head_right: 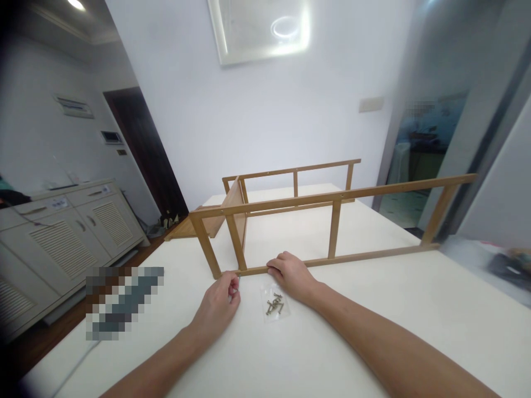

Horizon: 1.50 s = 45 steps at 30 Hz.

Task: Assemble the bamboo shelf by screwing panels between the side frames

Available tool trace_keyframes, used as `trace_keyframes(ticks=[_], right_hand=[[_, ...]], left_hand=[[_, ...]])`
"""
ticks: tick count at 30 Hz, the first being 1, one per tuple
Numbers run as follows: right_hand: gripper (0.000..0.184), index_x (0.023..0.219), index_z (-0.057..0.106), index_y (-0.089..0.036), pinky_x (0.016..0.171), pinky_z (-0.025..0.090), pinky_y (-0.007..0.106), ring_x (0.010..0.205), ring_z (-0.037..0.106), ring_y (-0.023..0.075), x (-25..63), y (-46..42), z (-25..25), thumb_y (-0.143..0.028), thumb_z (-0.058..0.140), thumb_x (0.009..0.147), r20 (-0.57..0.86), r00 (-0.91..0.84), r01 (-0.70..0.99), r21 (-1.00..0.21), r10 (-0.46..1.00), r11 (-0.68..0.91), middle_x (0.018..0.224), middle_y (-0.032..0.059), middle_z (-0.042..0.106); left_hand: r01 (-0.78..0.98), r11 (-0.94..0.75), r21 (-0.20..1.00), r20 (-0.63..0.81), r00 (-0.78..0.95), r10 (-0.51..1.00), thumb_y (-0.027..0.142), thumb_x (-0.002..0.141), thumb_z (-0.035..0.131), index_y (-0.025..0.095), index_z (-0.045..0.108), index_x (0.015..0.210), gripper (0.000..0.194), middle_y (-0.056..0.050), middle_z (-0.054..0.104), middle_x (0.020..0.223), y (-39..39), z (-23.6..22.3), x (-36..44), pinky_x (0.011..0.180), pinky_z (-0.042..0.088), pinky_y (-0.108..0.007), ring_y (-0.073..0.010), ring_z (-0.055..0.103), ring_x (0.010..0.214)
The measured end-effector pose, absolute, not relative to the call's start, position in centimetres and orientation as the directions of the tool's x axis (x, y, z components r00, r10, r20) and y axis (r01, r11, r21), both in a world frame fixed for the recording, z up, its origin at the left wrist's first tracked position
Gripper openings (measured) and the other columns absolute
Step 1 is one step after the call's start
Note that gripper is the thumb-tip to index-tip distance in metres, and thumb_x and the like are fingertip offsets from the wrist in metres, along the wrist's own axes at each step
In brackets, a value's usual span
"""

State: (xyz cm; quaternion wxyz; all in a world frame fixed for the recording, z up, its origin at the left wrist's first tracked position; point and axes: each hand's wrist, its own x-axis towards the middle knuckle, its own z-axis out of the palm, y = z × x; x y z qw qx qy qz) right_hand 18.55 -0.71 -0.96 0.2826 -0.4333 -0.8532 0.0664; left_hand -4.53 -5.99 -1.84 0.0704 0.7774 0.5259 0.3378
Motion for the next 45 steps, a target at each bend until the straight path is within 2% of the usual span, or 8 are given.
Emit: trace_keyframes(ticks=[7,12,16,28,34,40,42,45], right_hand=[[0.022,0.103,0.070,-0.021,0.079,0.047,0.032,0.089,0.060,0.0199,18.5,-0.8,-0.8,-0.028,0.052,0.092,0.425,-0.463,0.703,-0.358,0.778,0.614,0.089,0.0074,0.066],[0.023,0.103,0.070,-0.021,0.079,0.048,0.032,0.088,0.060,0.0201,18.5,-0.8,-0.8,-0.028,0.052,0.092,0.427,-0.463,0.701,-0.359,0.776,0.616,0.089,0.0075,0.066],[0.022,0.103,0.070,-0.022,0.079,0.048,0.032,0.088,0.060,0.0199,18.6,-0.7,-1.0,-0.028,0.052,0.092,0.435,-0.458,0.702,-0.359,0.776,0.615,0.089,0.0072,0.067],[0.022,0.103,0.070,-0.022,0.079,0.048,0.031,0.088,0.060,0.0196,18.6,-0.7,-1.0,-0.029,0.052,0.092,0.426,-0.457,0.702,-0.366,0.781,0.610,0.088,0.0068,0.066],[0.022,0.103,0.070,-0.022,0.079,0.048,0.031,0.088,0.060,0.0193,18.6,-0.8,-1.0,-0.029,0.052,0.093,0.439,-0.460,0.695,-0.362,0.772,0.620,0.088,0.0065,0.066],[0.023,0.103,0.070,-0.022,0.079,0.047,0.031,0.088,0.060,0.0196,18.6,-0.8,-1.0,-0.029,0.051,0.093,0.437,-0.459,0.694,-0.367,0.774,0.619,0.088,0.0067,0.066],[0.023,0.103,0.070,-0.022,0.079,0.047,0.031,0.088,0.060,0.0194,18.6,-0.7,-1.1,-0.029,0.051,0.093,0.436,-0.456,0.695,-0.370,0.776,0.617,0.088,0.0066,0.066],[0.022,0.102,0.070,-0.022,0.080,0.047,0.031,0.089,0.060,0.0194,18.6,-0.8,-1.1,-0.028,0.051,0.093,0.432,-0.462,0.697,-0.363,0.775,0.618,0.088,0.0067,0.066]], left_hand=[[0.793,-0.600,0.108,0.569,0.445,0.691,-0.002,0.079,0.039,0.021,0.049,0.081,0.026,-0.002,0.055,0.073,-6.0,-2.2,-4.6,0.066,0.043,-0.030,-0.0177,0.054,0.070],[0.777,-0.620,-0.109,0.474,0.589,0.655,-0.002,0.082,0.040,0.020,0.048,0.072,0.026,-0.003,0.054,0.068,-6.4,-1.5,-4.3,0.062,0.040,-0.031,-0.0180,0.051,0.065],[0.734,-0.663,-0.150,0.389,0.660,0.643,0.000,0.084,0.045,0.020,0.050,0.073,0.023,-0.004,0.057,0.071,-6.6,-1.1,-4.3,0.063,0.042,-0.032,-0.0195,0.052,0.068],[0.810,-0.585,-0.035,0.450,0.536,0.714,0.002,0.086,0.039,0.018,0.061,0.080,0.029,-0.006,0.057,0.079,-6.4,-1.6,-4.6,0.064,0.047,-0.029,-0.0174,0.054,0.072],[0.745,-0.623,0.239,0.440,0.488,0.754,0.009,0.088,0.040,0.017,0.065,0.083,0.027,-0.006,0.058,0.079,-6.1,-1.0,-5.2,0.067,0.047,-0.028,-0.0152,0.056,0.070],[0.680,-0.690,0.248,0.409,0.572,0.711,0.008,0.084,0.042,0.018,0.065,0.083,0.025,-0.006,0.060,0.080,-6.5,-0.7,-4.8,0.067,0.045,-0.028,-0.0170,0.057,0.073],[0.662,-0.671,0.334,0.436,0.523,0.732,0.010,0.085,0.043,0.018,0.065,0.083,0.023,-0.006,0.062,0.079,-6.6,-0.4,-4.6,0.067,0.046,-0.028,-0.0167,0.058,0.073],[0.605,-0.488,0.629,0.390,0.298,0.871,0.017,0.084,0.048,0.017,0.064,0.082,0.016,-0.003,0.063,0.071,-6.5,0.0,-4.9,0.060,0.047,-0.026,-0.0148,0.060,0.064]])
